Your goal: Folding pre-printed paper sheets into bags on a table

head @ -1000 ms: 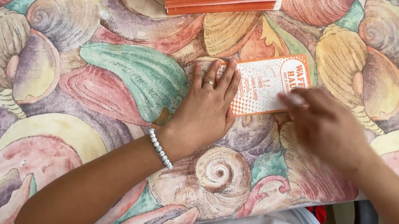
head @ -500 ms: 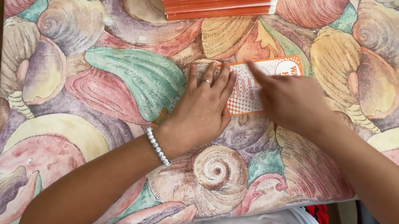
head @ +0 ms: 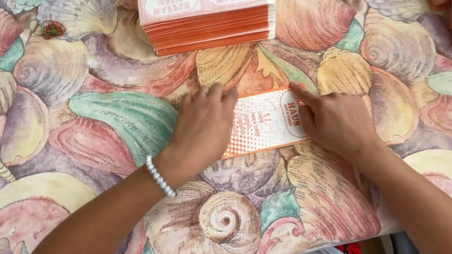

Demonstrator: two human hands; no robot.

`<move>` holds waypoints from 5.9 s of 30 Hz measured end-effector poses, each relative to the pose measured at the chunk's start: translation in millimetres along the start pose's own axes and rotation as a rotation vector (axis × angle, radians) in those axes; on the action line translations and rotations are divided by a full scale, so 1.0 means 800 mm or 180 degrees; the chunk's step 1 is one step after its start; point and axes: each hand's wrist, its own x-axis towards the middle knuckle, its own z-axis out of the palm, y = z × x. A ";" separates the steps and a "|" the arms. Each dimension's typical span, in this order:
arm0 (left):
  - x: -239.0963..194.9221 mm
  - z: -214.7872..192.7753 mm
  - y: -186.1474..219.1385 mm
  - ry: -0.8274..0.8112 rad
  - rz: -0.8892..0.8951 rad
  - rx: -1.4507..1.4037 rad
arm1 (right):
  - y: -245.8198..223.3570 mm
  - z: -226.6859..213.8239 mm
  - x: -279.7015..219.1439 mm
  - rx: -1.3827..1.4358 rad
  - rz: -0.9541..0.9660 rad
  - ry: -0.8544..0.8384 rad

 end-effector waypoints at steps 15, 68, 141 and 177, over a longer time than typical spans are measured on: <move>0.042 -0.082 0.014 -0.0039 -0.0304 -0.0676 | -0.054 -0.046 0.060 0.0316 -0.1557 0.0888; 0.052 -0.078 -0.197 0.2231 -0.0998 -0.1326 | -0.136 0.007 0.280 0.2167 -0.0882 0.1105; 0.097 -0.099 -0.229 0.1797 -0.0597 -0.0835 | 0.034 0.053 0.429 0.2093 -0.0069 0.0709; -0.040 -0.098 -0.018 0.1679 -0.2464 -0.4305 | 0.004 -0.013 0.044 0.4319 0.0984 0.0050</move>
